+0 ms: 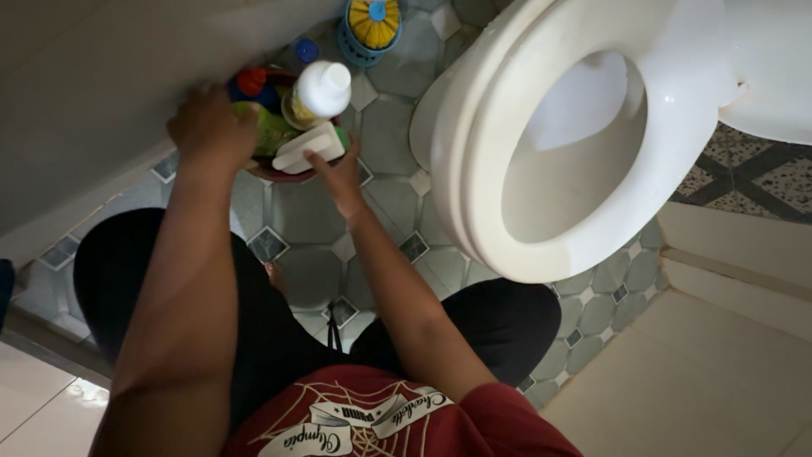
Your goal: Cleaning the inside of a toilet bowl using liquid cleaner and a toilet brush.
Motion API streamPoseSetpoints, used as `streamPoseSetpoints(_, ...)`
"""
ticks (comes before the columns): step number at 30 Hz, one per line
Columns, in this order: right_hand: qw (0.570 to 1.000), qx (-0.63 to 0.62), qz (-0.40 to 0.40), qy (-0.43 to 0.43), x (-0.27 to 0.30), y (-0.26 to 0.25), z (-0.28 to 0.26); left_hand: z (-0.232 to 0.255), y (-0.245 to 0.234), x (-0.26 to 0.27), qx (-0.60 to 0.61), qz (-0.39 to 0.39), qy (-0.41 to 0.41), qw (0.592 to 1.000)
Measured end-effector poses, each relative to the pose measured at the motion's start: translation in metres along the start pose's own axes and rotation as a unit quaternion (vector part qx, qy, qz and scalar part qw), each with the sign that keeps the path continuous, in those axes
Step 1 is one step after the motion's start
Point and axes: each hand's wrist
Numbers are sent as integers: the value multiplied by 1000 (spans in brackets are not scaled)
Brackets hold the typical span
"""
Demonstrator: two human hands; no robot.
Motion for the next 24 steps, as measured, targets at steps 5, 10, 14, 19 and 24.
streamPoseSetpoints(5, 998, 20, 43, 44, -25, -16, -10, 13, 6, -11, -16, -25, 39, 999)
streamPoseSetpoints(10, 992, 78, 84, 44, -43, -59, 0, 37, 13, -10, -8, -60, 88, 994)
streamPoseSetpoints(14, 995, 65, 70, 33, -25, -89, -4, 32, 37, -17, -3, -111, 97, 989)
streamPoseSetpoints(19, 997, 59, 53, -7, -20, -101, 12, 39, 56, -25, -4, -126, 95, 987)
streamPoseSetpoints(24, 925, 253, 225, -170, 23, -57, -39, 48, 65, -31, -1, -119, 108, 987)
Point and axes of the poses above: each hand's wrist, its own x-axis away from the middle knuckle, its own y-axis out of the palm, z = x × y, and after that the axes turned 6 degrees about -x, right-handed
